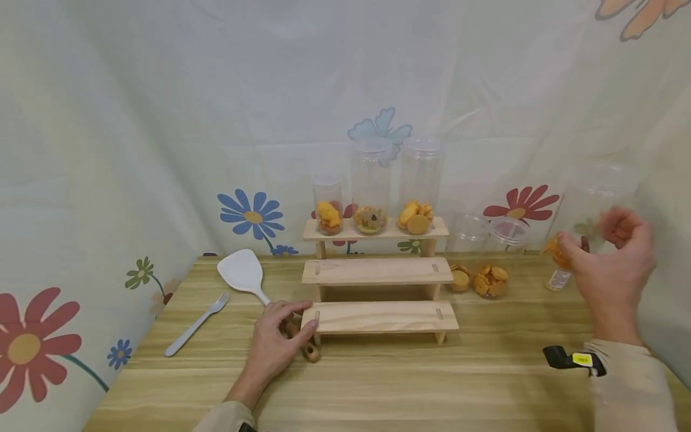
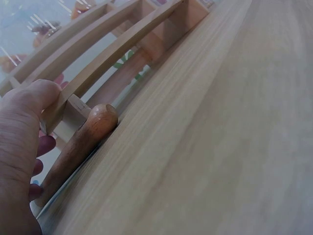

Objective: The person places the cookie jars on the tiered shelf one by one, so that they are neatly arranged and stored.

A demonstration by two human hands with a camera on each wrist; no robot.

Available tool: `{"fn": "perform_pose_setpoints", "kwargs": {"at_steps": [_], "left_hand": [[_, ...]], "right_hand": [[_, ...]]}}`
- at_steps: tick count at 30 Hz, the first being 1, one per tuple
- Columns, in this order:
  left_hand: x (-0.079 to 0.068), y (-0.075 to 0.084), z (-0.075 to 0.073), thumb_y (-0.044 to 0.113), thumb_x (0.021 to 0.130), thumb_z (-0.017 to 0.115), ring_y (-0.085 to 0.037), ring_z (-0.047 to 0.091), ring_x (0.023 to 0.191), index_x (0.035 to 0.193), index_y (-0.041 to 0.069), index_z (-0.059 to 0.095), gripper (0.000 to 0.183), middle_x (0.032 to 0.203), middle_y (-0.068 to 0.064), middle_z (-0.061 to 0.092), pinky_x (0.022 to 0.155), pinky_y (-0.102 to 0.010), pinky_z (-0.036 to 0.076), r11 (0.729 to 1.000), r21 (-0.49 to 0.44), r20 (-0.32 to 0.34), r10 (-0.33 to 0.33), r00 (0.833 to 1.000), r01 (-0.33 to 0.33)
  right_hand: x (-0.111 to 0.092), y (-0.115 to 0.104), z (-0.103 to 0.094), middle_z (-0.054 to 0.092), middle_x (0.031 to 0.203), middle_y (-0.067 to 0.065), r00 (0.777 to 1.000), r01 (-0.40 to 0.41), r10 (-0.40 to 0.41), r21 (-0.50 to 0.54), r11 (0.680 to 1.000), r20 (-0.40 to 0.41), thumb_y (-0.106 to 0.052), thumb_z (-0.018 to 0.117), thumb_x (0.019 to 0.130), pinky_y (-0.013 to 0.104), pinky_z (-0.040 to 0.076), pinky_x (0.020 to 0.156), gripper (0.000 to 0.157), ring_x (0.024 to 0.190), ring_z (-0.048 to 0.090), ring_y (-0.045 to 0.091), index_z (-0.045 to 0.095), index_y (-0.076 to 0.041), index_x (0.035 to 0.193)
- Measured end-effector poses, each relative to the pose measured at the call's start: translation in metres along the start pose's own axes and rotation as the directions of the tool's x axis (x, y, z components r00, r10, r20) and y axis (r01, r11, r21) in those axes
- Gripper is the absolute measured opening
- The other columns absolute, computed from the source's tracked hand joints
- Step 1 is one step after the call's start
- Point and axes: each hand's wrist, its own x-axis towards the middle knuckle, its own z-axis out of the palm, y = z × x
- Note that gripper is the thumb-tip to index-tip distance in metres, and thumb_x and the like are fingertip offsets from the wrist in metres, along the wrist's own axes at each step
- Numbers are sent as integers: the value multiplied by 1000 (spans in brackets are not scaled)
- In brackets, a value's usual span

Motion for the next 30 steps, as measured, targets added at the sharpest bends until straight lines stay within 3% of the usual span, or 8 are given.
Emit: {"fn": "perform_pose_setpoints", "kwargs": {"at_steps": [7, 12, 16, 21, 28, 30], "left_hand": [[0, -2, 0, 32, 91, 95, -18, 63, 95, 127, 26, 85, 38, 111, 11, 75, 82, -34, 53, 1000, 14, -11, 14, 1000, -14], [0, -1, 0, 33, 92, 94, -18, 63, 97, 128, 26, 84, 38, 111, 12, 75, 83, -35, 53, 1000, 15, -10, 10, 1000, -10], [0, -1, 0, 34, 92, 94, -16, 63, 99, 128, 27, 84, 38, 111, 12, 75, 84, -35, 53, 1000, 22, -13, 13, 1000, -13], [1, -1, 1, 34, 91, 95, -16, 63, 98, 127, 27, 84, 38, 111, 11, 76, 83, -34, 53, 1000, 19, -11, 7, 1000, -7], [0, 0, 0, 35, 91, 94, -19, 63, 98, 127, 28, 84, 38, 111, 12, 75, 83, -34, 53, 1000, 16, -8, -2, 1000, 2], [0, 0, 0, 34, 91, 95, -19, 64, 97, 127, 28, 84, 37, 111, 12, 75, 83, -34, 53, 1000, 11, -8, -2, 1000, 2]], "right_hand": [[-6, -23, -4, 57, 127, -23, 997, 63, -66, 63, 996, 37, -14, 90, 91, 17, 41, 109, 71, 117, 52, -2, 60, -20, 155], [-13, -43, -1, 65, 129, -17, 990, 74, -91, 157, 985, 104, -5, 89, 91, 16, 45, 106, 66, 116, 59, 1, 65, -18, 152], [-21, -52, 5, 66, 132, -11, 973, 85, -129, 219, 972, 192, -1, 87, 93, 11, 47, 105, 65, 117, 60, 8, 64, -15, 151], [-34, -59, 23, 68, 135, -5, 930, 82, -194, 336, 938, 313, 5, 87, 92, 12, 48, 104, 66, 120, 61, 15, 63, -11, 151], [-61, -76, 58, 68, 141, 2, 837, 152, -313, 359, 921, 449, -7, 90, 95, 12, 46, 110, 71, 126, 62, 14, 58, -15, 157], [-70, -84, 69, 68, 143, 7, 812, 146, -337, 395, 907, 476, -6, 90, 94, 14, 47, 110, 69, 126, 63, 17, 59, -11, 155]]}}
